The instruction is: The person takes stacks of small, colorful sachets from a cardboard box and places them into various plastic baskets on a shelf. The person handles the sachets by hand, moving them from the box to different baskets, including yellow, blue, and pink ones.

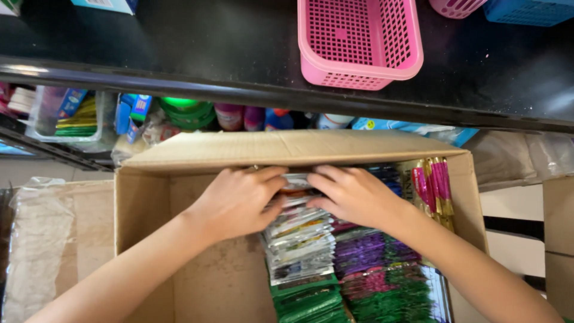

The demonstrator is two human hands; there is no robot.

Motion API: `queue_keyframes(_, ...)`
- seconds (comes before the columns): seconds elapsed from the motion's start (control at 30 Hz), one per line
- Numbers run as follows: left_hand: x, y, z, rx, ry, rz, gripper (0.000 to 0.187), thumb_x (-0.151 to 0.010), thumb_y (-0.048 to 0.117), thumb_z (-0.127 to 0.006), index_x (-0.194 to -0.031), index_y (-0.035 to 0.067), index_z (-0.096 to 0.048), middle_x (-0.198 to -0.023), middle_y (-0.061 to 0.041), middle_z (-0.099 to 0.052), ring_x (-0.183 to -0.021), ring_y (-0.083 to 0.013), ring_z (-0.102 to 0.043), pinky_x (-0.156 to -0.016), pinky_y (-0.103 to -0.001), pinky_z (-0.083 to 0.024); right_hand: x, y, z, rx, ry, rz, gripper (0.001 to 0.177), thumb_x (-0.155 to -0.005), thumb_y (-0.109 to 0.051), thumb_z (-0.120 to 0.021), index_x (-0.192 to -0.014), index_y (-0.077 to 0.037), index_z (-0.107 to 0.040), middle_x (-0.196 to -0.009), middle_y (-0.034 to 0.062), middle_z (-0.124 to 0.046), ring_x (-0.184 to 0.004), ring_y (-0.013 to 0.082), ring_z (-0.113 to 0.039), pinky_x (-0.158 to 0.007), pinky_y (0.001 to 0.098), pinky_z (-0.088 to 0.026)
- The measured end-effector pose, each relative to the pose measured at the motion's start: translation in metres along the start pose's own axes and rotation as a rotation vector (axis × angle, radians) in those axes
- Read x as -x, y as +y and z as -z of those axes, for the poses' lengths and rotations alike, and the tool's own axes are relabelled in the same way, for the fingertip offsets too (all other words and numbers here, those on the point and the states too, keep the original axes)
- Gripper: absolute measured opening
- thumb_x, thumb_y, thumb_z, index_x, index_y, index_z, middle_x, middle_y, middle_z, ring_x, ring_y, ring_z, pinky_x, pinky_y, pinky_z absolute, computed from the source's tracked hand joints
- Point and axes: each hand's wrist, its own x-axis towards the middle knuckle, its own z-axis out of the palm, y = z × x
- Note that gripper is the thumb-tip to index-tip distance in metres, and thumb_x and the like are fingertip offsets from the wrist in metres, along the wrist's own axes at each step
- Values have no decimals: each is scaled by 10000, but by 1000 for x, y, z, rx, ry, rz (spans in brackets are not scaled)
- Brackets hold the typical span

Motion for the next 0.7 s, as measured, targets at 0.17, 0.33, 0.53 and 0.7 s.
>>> queue_keyframes(0.17, 3, -12, -15, -11, -11, 15, 312, -849, 330, -703, -977, 46, -718, -1040, -76, -728, -780, -291, -739, -640, -434, -581, 1, -2, -3, 9, 7, -31, 533, -801, -359, -781, -1160, 0, -618, -1079, 203, -674, -910, 399, -685, -758, 461, -567)
queue_keyframes(0.33, 3, -17, -18, -3, 40, -13, 247, -811, 57, -625, -1026, 90, -743, -1055, -62, -740, -766, -301, -738, -633, -437, -581, 0, -10, 1, 24, -103, -75, 536, -817, -344, -783, -1194, -23, -578, -1117, 210, -648, -977, 412, -680, -780, 482, -566)
queue_keyframes(0.53, 0, -6, -2, 42, 18, -11, 157, -826, 223, -709, -868, 75, -738, -1069, -84, -731, -762, -313, -731, -675, -454, -572, 2, -9, -1, -21, -97, -113, 549, -813, -350, -770, -1203, -17, -576, -1163, 231, -643, -981, 413, -678, -789, 476, -571)
queue_keyframes(0.7, 6, -19, -20, 27, 8, -12, 227, -857, 327, -719, -914, 111, -756, -1127, -37, -741, -830, -291, -739, -733, -445, -577, 3, -7, 1, -17, -42, -79, 594, -847, -419, -752, -1220, 14, -588, -1146, 257, -646, -969, 441, -668, -792, 492, -565)
